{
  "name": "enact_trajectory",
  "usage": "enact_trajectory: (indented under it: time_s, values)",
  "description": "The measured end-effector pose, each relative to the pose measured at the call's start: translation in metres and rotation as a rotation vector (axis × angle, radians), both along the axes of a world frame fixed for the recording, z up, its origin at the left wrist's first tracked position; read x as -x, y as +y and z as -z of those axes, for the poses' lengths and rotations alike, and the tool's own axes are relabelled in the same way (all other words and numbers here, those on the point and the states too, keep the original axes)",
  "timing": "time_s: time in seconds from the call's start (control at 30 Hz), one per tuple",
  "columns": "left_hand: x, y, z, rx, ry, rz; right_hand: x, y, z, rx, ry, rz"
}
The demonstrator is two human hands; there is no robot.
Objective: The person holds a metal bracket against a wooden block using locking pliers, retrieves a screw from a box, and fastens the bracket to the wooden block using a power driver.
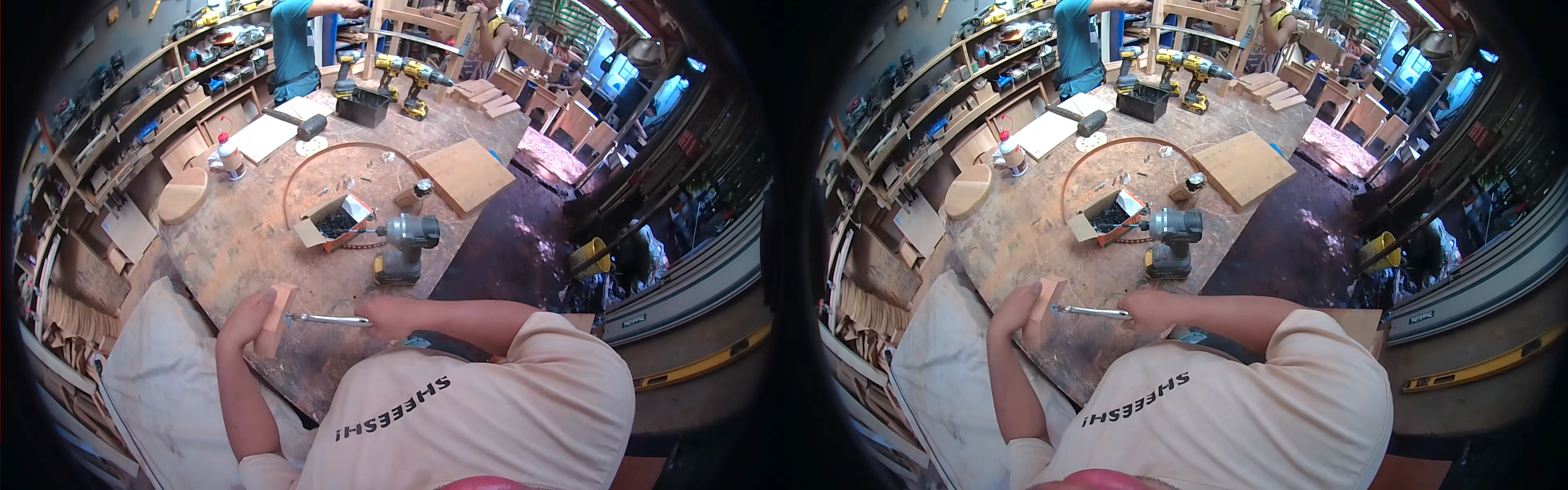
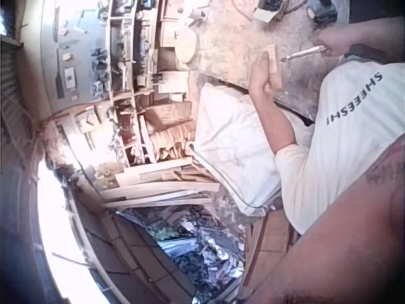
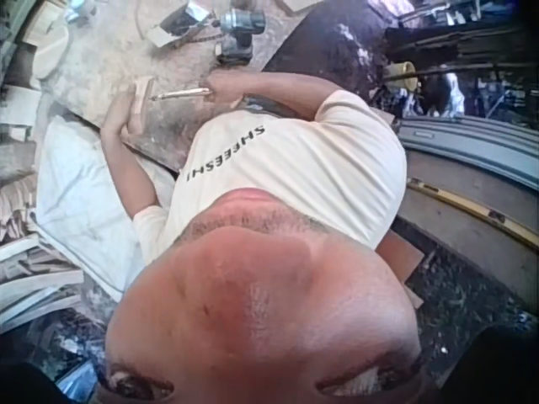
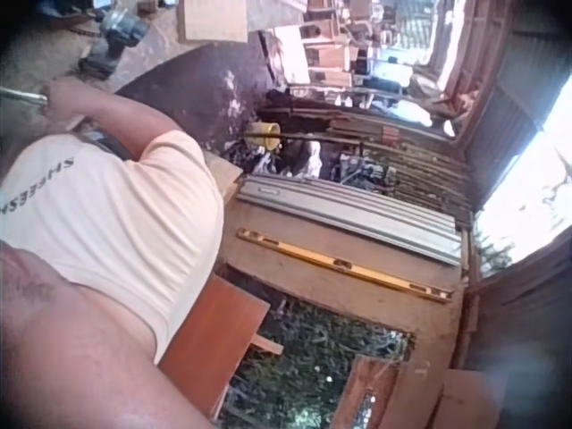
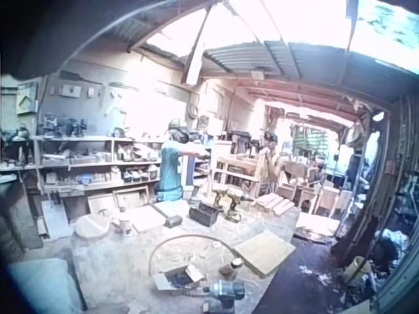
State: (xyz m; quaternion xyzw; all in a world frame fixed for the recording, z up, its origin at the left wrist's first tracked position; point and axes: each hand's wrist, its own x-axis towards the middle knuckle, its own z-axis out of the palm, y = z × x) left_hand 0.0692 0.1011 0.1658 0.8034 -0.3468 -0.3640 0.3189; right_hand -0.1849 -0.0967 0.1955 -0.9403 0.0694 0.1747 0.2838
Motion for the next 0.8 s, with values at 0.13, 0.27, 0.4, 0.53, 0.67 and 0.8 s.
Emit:
enact_trajectory:
  time_s: [0.13,0.27,0.4,0.53,0.67,0.8]
  values:
    - [-0.028,0.038,0.036,0.469,0.312,-0.260,0.000,-0.015,-0.007,-0.564,0.348,0.080]
    - [0.016,0.002,0.005,0.946,0.217,0.070,0.006,-0.019,0.002,-1.276,0.423,0.258]
    - [0.016,-0.012,0.029,0.977,0.186,-0.136,0.003,-0.011,-0.014,-1.518,0.507,0.259]
    - [0.024,-0.015,-0.007,0.550,0.220,-0.287,-0.004,-0.007,-0.011,-0.953,0.420,0.159]
    - [0.014,-0.012,-0.014,0.003,0.204,-0.094,-0.007,0.008,-0.023,0.162,0.019,0.048]
    - [0.007,-0.008,0.004,0.138,0.211,-0.035,0.001,-0.002,-0.015,0.067,0.020,0.051]
